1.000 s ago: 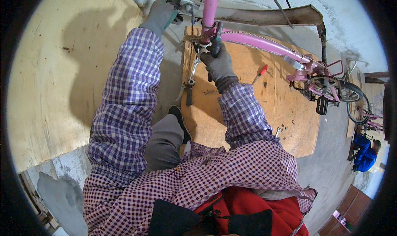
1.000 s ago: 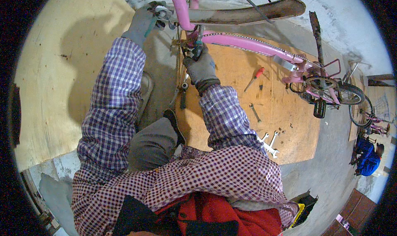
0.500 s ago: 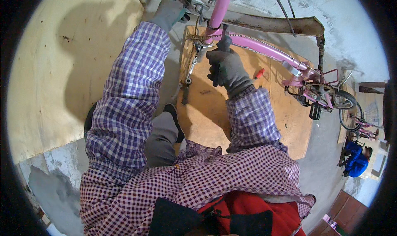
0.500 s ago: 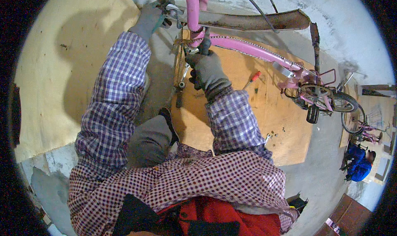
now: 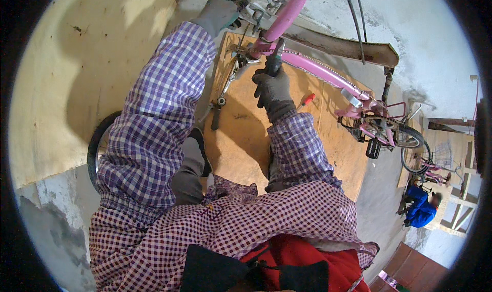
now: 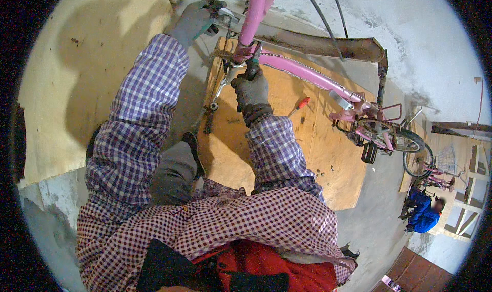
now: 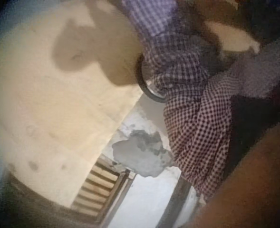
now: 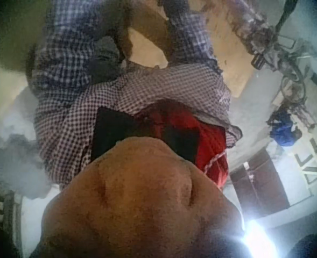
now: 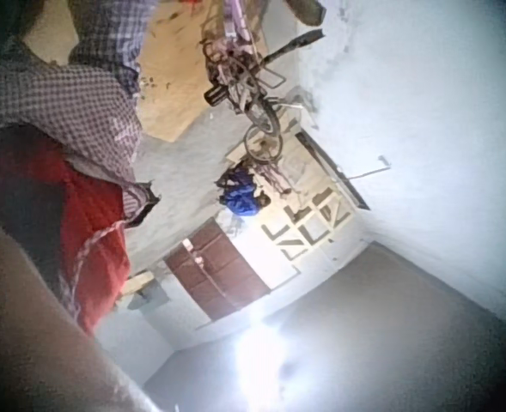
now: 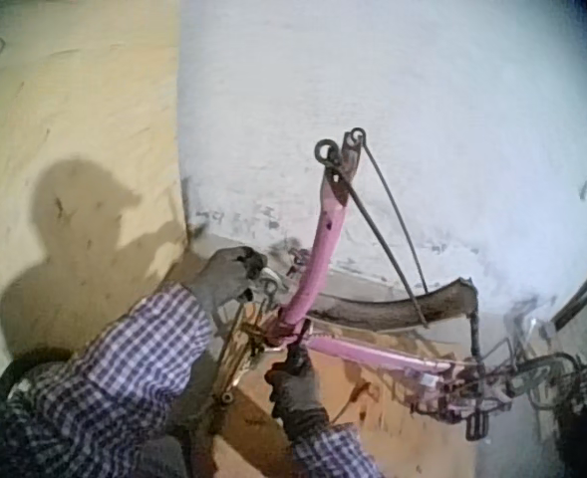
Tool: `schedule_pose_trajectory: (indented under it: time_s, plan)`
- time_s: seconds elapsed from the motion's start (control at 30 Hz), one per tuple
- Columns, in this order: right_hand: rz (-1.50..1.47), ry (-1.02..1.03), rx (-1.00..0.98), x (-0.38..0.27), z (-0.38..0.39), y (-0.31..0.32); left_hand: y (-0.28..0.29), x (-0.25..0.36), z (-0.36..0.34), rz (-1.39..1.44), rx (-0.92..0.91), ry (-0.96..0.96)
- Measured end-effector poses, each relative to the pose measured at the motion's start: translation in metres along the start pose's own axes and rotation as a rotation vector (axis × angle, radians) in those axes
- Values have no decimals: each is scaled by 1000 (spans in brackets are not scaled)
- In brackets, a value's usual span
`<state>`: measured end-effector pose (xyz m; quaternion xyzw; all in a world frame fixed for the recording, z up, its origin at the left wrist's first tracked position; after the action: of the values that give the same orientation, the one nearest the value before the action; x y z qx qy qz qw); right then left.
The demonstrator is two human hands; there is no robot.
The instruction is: The person removes the chain from a pink bicycle using pliers, then installs a mudguard onto the front fork and tightens it with a wrench. The person also uses pliers to adjust the chain near the crankset.
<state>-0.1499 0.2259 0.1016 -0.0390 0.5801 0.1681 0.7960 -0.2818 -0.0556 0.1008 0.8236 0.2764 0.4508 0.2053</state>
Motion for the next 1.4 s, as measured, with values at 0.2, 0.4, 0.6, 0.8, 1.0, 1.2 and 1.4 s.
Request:
schedule_pose_trajectory:
  time_s: [0.2,0.4,0.6,0.8,1.0,1.2,1.4]
  plan:
    - [-54,46,-10,0,0,-5,-8,8,-6,-69,-41,288]
    - [-153,-277,-274,-28,29,6,0,23,-4,165,100,440]
    - [-102,-437,-344,-43,36,25,13,61,4,367,207,664]
    - [21,-142,-160,-25,23,1,15,86,-3,77,188,355]
    - [-94,-3,-35,-2,3,-5,17,94,-4,113,171,341]
    - [-129,-232,-258,-14,19,15,19,92,1,276,158,720]
    - [-96,-345,-411,-39,30,41,13,94,-10,64,106,414]
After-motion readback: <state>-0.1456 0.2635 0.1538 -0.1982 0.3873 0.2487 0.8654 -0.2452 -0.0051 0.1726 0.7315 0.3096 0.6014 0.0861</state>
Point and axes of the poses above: each hand's wrist, its own z-axis away from the middle knuckle, its own y-axis out of the back of the hand, x = y × z, the point moved 7 cm from there along -z, towards the middle knuckle, and after that the axes turned 11 degrees about z, right-handed, at the moved point
